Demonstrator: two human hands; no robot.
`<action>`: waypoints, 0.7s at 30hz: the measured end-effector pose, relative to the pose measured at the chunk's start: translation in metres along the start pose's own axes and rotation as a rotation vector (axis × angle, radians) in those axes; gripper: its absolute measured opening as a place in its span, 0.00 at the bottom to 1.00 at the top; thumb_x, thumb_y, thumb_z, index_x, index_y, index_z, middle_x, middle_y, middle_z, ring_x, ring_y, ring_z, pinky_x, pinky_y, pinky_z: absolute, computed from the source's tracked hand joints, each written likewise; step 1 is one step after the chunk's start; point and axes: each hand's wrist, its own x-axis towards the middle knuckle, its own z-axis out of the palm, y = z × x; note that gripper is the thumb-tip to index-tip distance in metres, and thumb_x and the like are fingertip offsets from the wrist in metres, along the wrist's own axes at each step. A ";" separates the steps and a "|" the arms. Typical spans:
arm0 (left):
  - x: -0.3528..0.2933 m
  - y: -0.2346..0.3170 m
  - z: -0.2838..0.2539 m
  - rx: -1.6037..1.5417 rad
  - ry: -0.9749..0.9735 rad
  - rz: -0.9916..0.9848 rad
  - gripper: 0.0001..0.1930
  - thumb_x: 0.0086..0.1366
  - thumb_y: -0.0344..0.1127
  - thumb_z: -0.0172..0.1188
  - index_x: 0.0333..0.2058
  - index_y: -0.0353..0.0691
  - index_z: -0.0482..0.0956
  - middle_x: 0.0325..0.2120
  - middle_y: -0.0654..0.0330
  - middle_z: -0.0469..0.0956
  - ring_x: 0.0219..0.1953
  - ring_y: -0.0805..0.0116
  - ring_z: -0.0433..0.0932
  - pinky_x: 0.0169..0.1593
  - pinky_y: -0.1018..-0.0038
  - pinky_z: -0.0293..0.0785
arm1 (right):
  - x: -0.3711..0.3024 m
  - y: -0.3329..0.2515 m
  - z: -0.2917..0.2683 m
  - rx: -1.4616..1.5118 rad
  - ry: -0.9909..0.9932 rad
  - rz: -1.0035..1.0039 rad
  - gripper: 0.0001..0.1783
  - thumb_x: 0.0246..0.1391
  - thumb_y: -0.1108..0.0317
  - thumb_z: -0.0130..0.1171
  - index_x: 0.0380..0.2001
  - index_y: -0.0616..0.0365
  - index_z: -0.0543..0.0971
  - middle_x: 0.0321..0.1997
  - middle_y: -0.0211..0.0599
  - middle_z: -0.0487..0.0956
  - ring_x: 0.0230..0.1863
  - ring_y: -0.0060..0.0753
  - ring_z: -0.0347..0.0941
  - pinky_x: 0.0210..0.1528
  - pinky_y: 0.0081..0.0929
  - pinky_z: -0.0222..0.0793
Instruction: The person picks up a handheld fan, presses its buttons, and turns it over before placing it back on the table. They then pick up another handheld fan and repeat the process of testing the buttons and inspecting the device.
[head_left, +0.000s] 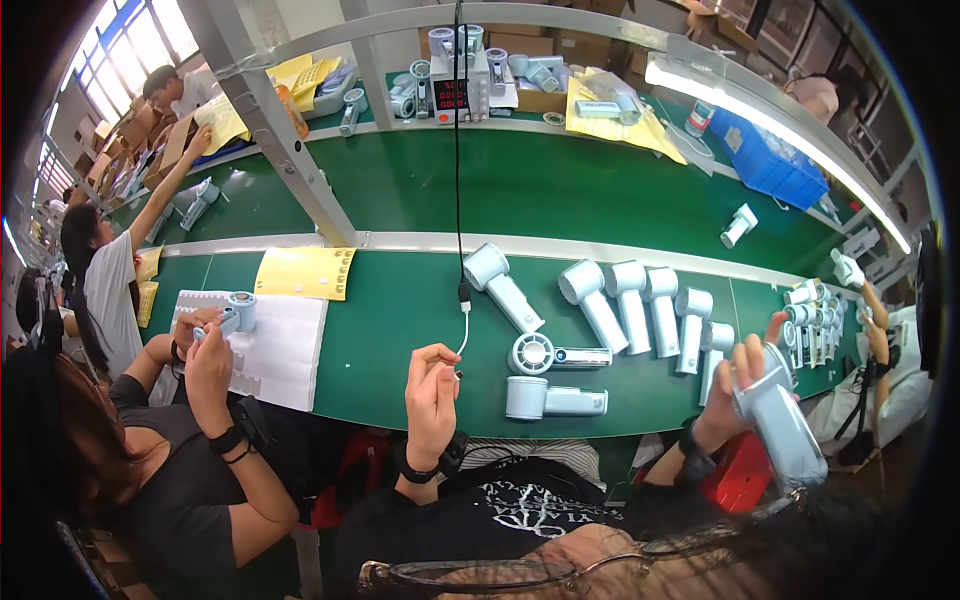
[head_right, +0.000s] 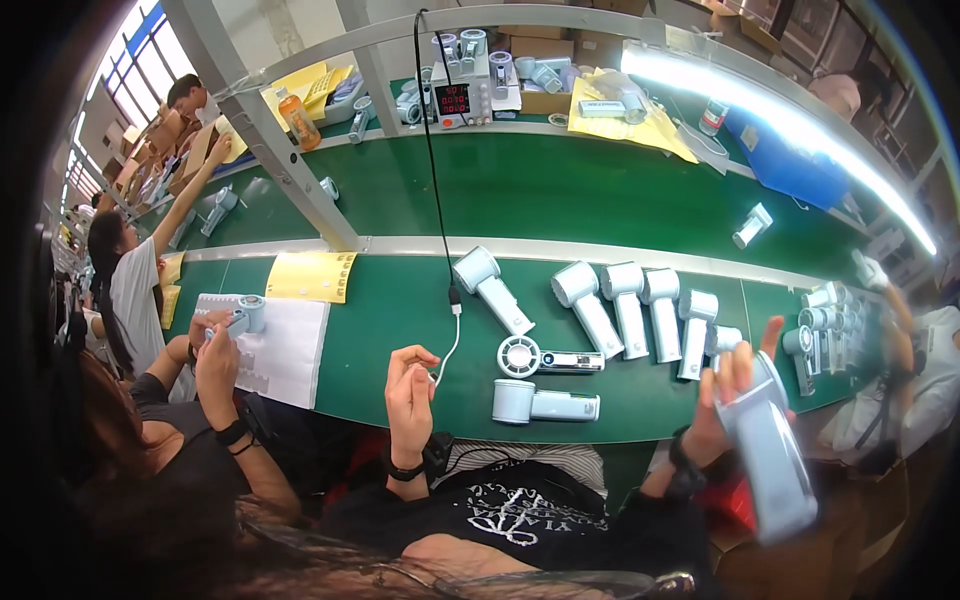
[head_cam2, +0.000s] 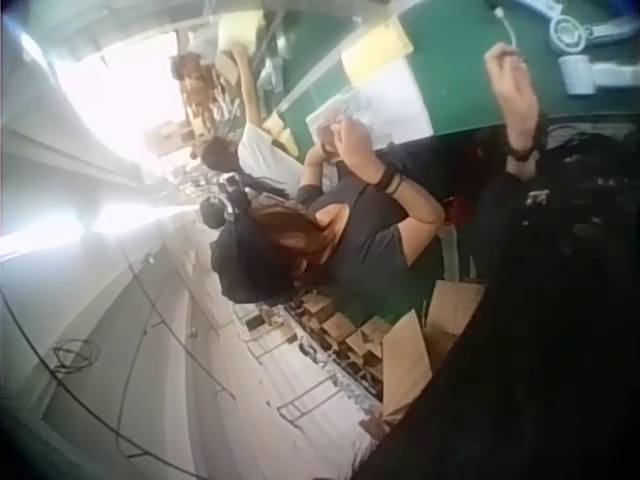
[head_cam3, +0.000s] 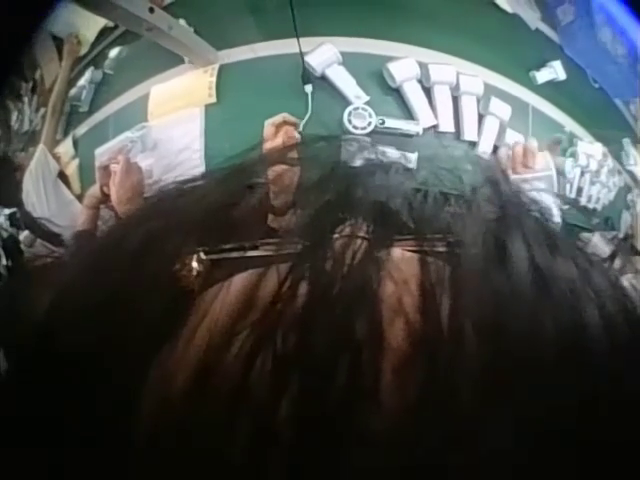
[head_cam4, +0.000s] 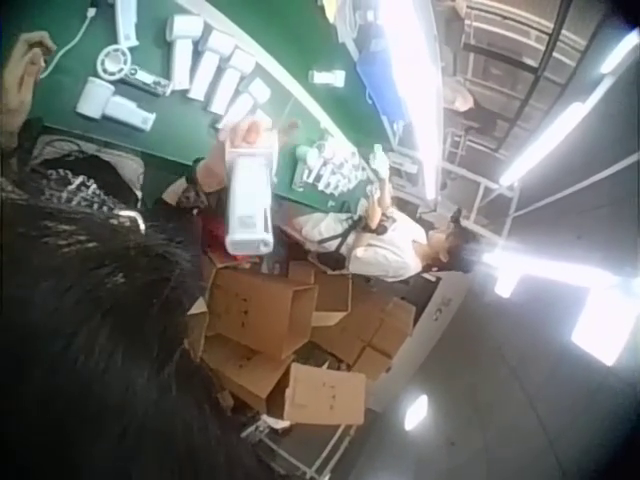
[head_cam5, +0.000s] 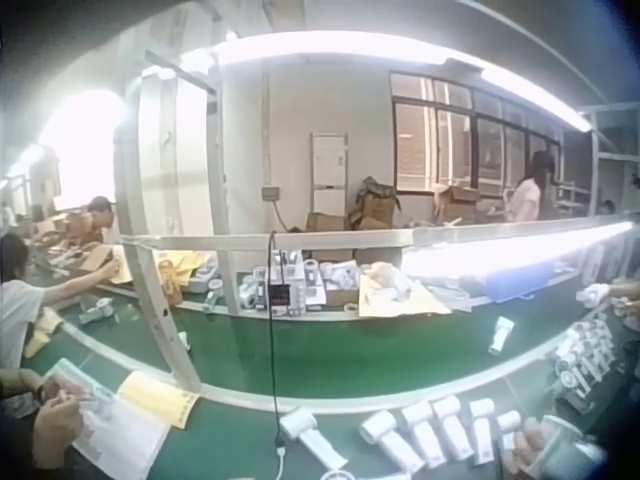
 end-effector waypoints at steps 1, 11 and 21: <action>0.000 0.001 0.004 0.009 0.002 0.006 0.17 0.70 0.31 0.42 0.24 0.26 0.70 0.39 0.57 0.69 0.26 0.78 0.65 0.25 0.81 0.59 | 0.003 -0.010 0.021 -0.109 0.181 -0.038 0.46 0.45 0.53 0.66 0.62 0.54 0.54 0.35 0.41 0.69 0.32 0.31 0.67 0.33 0.28 0.67; 0.003 0.009 0.007 -0.027 0.004 -0.069 0.16 0.70 0.31 0.42 0.27 0.25 0.72 0.36 0.59 0.71 0.21 0.80 0.62 0.25 0.81 0.58 | -0.018 0.042 0.049 0.437 0.393 0.355 0.44 0.46 0.56 0.66 0.62 0.52 0.54 0.43 0.43 0.72 0.38 0.35 0.71 0.43 0.35 0.71; 0.002 0.007 0.012 -0.010 -0.006 -0.076 0.16 0.71 0.31 0.42 0.28 0.25 0.72 0.35 0.58 0.72 0.22 0.79 0.62 0.25 0.81 0.58 | -0.020 0.044 0.073 0.611 0.536 0.806 0.35 0.54 0.51 0.58 0.60 0.54 0.59 0.45 0.42 0.72 0.43 0.38 0.71 0.45 0.34 0.71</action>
